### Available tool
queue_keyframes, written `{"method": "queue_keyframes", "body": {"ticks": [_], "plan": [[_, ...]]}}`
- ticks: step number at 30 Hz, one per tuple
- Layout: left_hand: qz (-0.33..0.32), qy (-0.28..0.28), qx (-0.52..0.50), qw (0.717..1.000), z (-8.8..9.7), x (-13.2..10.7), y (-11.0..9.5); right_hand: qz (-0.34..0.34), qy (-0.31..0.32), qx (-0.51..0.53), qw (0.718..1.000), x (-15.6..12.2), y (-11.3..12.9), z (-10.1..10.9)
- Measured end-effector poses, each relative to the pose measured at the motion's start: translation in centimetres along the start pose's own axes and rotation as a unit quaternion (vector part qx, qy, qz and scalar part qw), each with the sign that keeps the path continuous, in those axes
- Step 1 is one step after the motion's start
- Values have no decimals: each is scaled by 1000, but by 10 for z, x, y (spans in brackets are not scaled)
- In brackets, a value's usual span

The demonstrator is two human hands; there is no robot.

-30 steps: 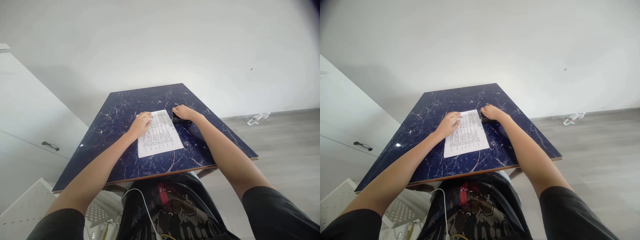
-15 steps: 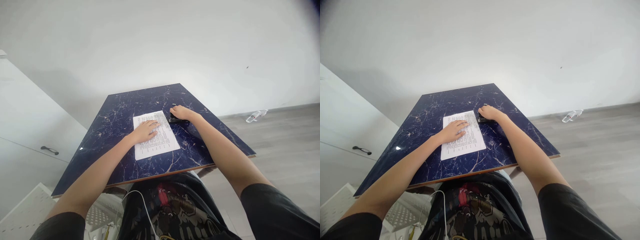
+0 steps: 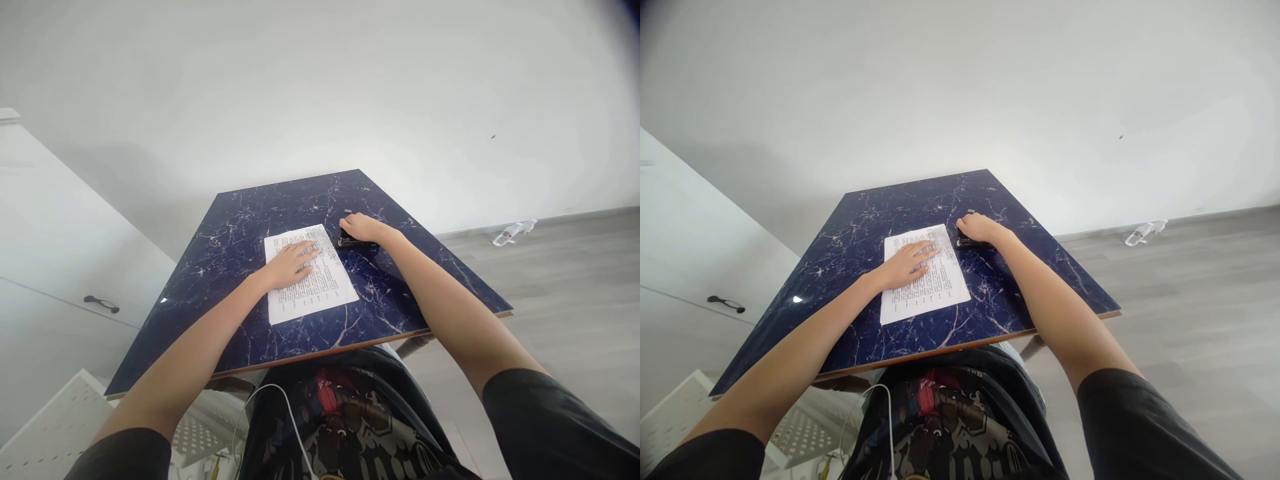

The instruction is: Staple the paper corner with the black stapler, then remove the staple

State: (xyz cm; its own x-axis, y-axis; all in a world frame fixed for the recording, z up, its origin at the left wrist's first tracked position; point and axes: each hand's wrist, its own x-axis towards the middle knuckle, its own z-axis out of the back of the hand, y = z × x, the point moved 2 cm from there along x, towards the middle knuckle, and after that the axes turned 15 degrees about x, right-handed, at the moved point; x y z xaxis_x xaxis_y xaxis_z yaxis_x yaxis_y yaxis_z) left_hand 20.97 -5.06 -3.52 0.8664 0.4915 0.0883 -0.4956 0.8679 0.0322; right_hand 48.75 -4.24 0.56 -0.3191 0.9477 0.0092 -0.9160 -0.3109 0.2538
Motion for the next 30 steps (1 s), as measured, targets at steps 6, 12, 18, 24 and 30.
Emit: {"method": "queue_keyframes", "body": {"ticks": [6, 12, 18, 24, 30], "plan": [[-22, 0, 10, 1000, 7, 1, -2, 6, -1, -9, 1000, 2, -2, -1], [-13, -62, -3, 998, 12, 3, -7, 12, 1, -23, 1000, 5, -8, -5], [34, 63, -28, 997, 3, 4, -6, 22, 6, -48, 999, 7, -8, -6], [19, 70, -31, 997, 7, 5, -9, 34, 8, -71, 997, 6, -7, -6], [-2, 2, -22, 1000, 9, 5, -14, 34, 1, -65, 997, 7, -9, -7]]}}
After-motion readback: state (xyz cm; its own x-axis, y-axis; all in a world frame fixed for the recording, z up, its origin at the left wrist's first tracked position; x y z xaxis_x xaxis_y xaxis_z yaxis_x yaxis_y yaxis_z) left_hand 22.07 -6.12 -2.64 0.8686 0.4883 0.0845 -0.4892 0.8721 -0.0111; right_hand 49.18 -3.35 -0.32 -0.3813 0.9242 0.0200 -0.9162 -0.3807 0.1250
